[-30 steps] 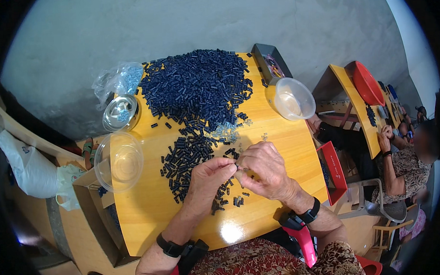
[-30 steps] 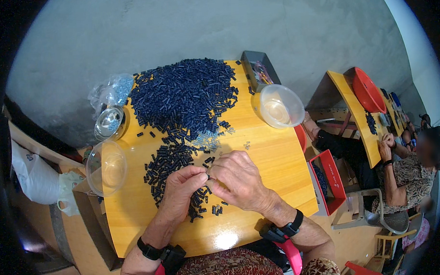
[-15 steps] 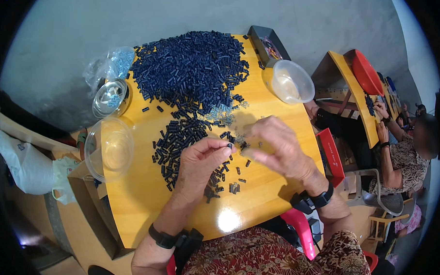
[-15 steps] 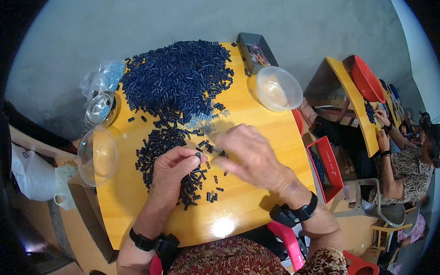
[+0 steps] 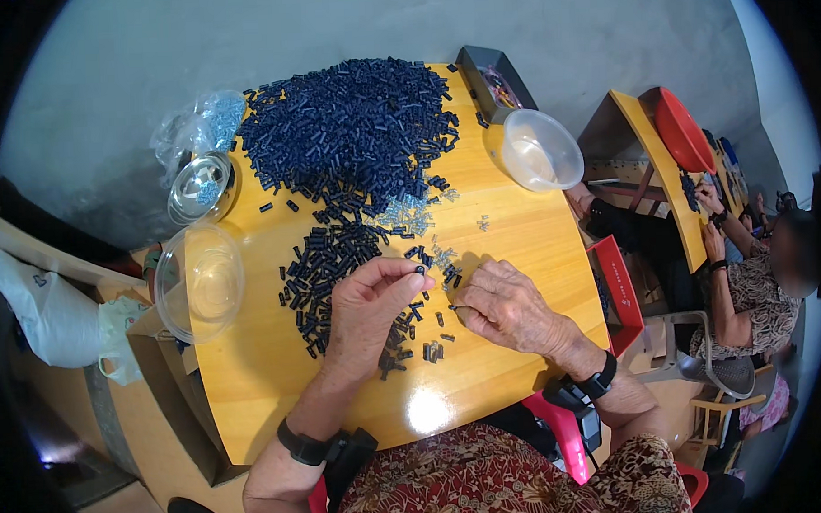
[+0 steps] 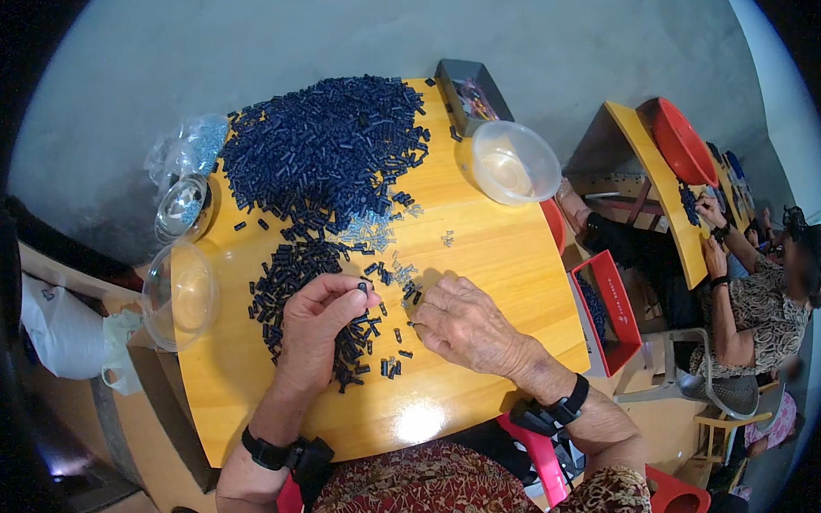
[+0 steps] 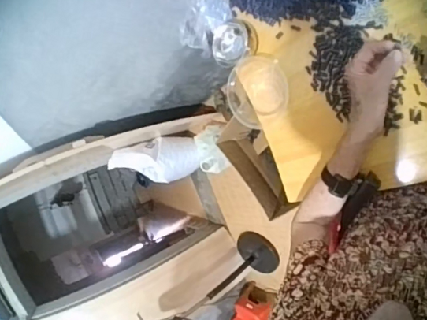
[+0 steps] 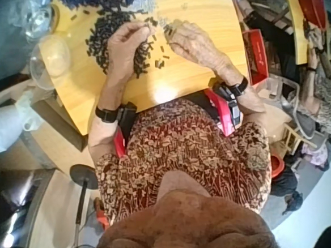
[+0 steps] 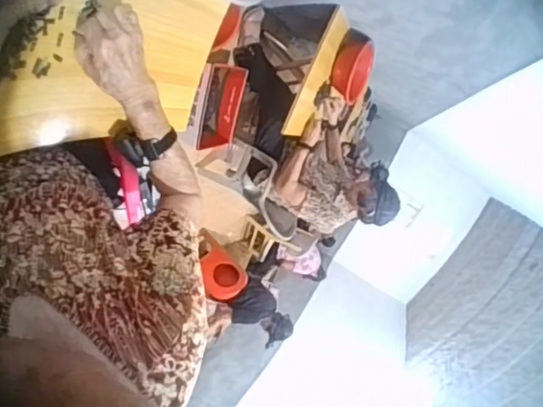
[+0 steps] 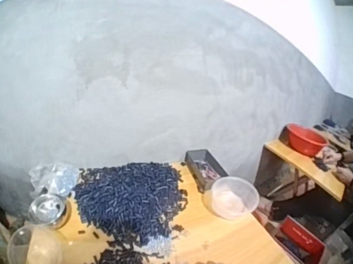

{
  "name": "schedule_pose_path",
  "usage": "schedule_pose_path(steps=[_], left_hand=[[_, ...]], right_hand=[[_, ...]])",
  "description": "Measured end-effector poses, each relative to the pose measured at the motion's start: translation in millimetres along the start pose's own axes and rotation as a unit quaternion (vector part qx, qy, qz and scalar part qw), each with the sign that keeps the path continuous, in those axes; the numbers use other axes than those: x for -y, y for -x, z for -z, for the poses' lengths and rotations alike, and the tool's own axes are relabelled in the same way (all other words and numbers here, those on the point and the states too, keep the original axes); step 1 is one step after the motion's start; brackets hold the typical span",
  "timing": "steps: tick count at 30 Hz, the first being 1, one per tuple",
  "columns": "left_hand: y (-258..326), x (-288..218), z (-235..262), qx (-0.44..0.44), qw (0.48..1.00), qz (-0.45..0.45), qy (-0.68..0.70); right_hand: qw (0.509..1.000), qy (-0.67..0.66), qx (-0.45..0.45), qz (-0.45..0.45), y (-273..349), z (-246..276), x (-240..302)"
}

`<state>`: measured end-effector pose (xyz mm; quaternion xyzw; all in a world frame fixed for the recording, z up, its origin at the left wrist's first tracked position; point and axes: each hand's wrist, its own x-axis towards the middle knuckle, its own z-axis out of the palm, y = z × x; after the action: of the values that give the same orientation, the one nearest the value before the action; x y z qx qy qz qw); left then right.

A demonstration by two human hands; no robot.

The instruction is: Sorting small blue plastic components on a wooden table in a manufacturing environment.

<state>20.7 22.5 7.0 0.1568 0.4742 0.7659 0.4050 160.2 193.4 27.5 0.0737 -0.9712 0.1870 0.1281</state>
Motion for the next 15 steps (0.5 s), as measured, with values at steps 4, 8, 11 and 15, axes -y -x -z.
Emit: schedule_pose_path(steps=[4, 8, 11, 15], left_hand=[[1.2, 5.6, -2.3, 0.012, 0.999, -0.017, 0.042], [2.3, 10.6, -1.3, 0.009, 0.999, -0.028, -0.013], [1.0, 11.8, -1.3, -0.006, 0.999, -0.041, -0.025], [0.6, 11.8, -1.4, -0.011, 0.998, -0.048, -0.025]], right_hand=[[0.993, -0.099, -0.052, -0.047, -7.8, 0.6, 9.0], [0.985, -0.138, -0.094, -0.051, -26.1, 3.4, 20.0], [0.984, -0.127, -0.111, -0.05, -34.3, 3.6, 23.4], [0.985, -0.112, -0.128, -0.034, -38.6, 4.4, 24.7]])
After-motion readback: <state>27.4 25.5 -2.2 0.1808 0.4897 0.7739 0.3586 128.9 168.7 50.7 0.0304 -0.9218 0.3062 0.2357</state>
